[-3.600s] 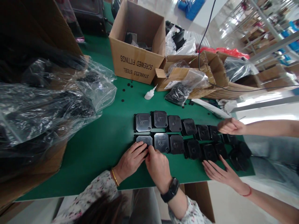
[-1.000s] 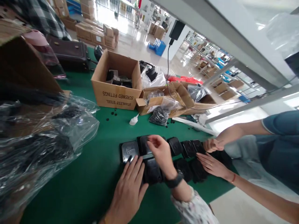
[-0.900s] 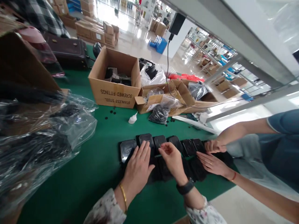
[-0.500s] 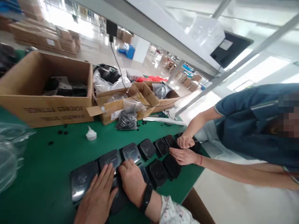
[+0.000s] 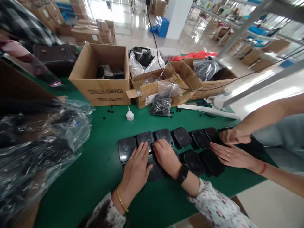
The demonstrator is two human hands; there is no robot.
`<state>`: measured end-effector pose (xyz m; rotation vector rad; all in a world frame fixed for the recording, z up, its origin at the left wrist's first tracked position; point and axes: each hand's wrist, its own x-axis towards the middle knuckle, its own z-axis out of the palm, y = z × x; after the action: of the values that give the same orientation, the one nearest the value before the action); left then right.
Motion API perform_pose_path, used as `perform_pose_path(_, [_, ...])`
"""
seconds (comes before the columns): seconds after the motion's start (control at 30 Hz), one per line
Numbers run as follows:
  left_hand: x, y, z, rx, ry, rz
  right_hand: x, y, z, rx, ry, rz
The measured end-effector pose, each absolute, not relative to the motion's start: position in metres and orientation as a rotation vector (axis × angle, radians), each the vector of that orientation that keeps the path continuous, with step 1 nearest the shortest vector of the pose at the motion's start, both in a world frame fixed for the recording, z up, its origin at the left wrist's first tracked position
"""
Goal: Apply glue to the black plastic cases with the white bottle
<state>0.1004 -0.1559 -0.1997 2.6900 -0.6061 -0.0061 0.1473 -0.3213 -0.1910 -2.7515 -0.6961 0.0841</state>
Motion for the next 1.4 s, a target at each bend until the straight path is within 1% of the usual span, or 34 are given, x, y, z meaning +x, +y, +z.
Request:
perform_pose_path(0.43, [0.098,-0.157,-0.198,2.586,-0.496,-0.056,0.145,-0.309,-0.183,-2.901,-0.741,0.031])
perform_pose_path(0.6, [0.095,-0.157,-0.199,2.522,-0.441,-0.114,0.142,-0.309,-0.188,-2.874,-0.747,-0.002])
perform_pose_path(0.73, [0.092,-0.155,-0.2,2.474,-0.42,-0.119,0.142,-0.316,-0.203,-2.834,-0.76,-0.093])
perform_pose_path(0.83, [0.091,-0.154,-0.199,2.456,-0.402,-0.118,0.142,-0.322,-0.21,-2.842,-0.751,-0.249])
perform_pose_path(0.93, [0.09,-0.152,-0.197,2.437,-0.411,-0.124,0.14,-0.327,-0.209,-2.88,-0.913,-0.388])
perform_pose_path(1.1, [0.091,-0.152,-0.198,2.427,-0.411,-0.104,0.139,-0.316,-0.196,-3.053,-1.304,-0.325])
perform_pose_path(1.2, [0.093,-0.153,-0.199,2.425,-0.401,-0.108,0.145,-0.303,-0.186,-3.065,-1.505,-0.302])
perform_pose_path(1.27, [0.093,-0.153,-0.2,2.425,-0.398,-0.11,0.15,-0.302,-0.181,-3.042,-1.555,-0.264])
perform_pose_path(1.4, [0.093,-0.154,-0.2,2.426,-0.406,-0.081,0.151,-0.31,-0.178,-3.008,-1.463,-0.168])
